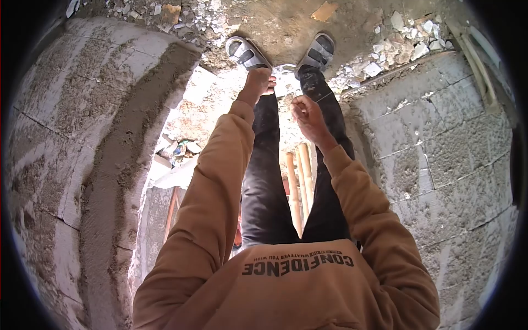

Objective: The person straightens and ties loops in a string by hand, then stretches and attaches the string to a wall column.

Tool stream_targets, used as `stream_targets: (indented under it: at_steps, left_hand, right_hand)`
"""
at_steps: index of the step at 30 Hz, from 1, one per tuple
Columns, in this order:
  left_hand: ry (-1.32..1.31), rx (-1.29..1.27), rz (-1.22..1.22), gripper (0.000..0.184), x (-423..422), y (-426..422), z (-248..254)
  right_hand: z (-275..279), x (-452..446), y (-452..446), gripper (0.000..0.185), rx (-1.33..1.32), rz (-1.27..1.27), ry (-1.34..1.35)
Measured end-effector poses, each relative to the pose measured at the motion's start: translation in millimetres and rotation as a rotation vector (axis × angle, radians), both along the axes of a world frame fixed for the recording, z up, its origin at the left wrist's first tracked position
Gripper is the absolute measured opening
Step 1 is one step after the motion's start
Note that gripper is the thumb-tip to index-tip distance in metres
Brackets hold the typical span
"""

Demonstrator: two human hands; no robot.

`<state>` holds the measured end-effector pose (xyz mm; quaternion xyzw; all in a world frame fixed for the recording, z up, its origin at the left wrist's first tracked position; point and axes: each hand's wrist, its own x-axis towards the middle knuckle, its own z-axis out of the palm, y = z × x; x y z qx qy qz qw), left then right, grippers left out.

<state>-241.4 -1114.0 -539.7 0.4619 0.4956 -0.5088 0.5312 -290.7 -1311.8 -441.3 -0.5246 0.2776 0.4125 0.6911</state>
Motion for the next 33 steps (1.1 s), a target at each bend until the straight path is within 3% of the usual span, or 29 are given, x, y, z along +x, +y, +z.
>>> stream_targets:
  at_steps: [2,3,7,12,14,18,22,26,28,29,33]
  left_hand:
    - [0.008,-0.088,0.065,0.041,-9,-9,5]
    - [0.051,-0.15,0.22,0.036,-12,-10,10]
    - [-0.096,-0.136,0.295,0.024,-26,-14,41]
    - [-0.169,-0.055,0.384,0.027,-34,1,122]
    - [-0.229,-0.064,0.512,0.027,-39,5,157]
    - [-0.182,0.08,0.522,0.021,-35,-10,222]
    - [-0.307,0.005,0.485,0.024,-75,-11,237]
    - [-0.28,0.02,0.799,0.024,-107,-17,242]
    - [-0.245,0.011,0.809,0.021,-115,-10,237]
    - [-0.252,-0.027,0.88,0.019,-121,-5,231]
    - [-0.288,-0.127,1.04,0.023,-142,14,223]
  right_hand:
    - [-1,-7,-5,0.008,0.017,0.008,0.014]
    - [-2,-8,-6,0.008,0.032,0.004,0.015]
    - [-6,-21,-10,0.011,0.02,0.067,-0.006]
    - [30,-14,-25,0.014,-0.324,0.417,-0.263]
    - [65,-1,-38,0.014,-0.253,0.44,-0.247]
    - [143,23,-41,0.009,0.126,0.288,-0.154]
    - [202,8,-21,0.007,0.221,0.301,-0.069]
    - [233,-30,4,0.01,0.06,0.501,-0.169]
    - [223,-70,25,0.014,0.021,0.411,-0.272]
    - [221,-81,27,0.014,-0.013,0.506,-0.269]
    - [206,-124,46,0.011,-0.216,0.503,-0.3]
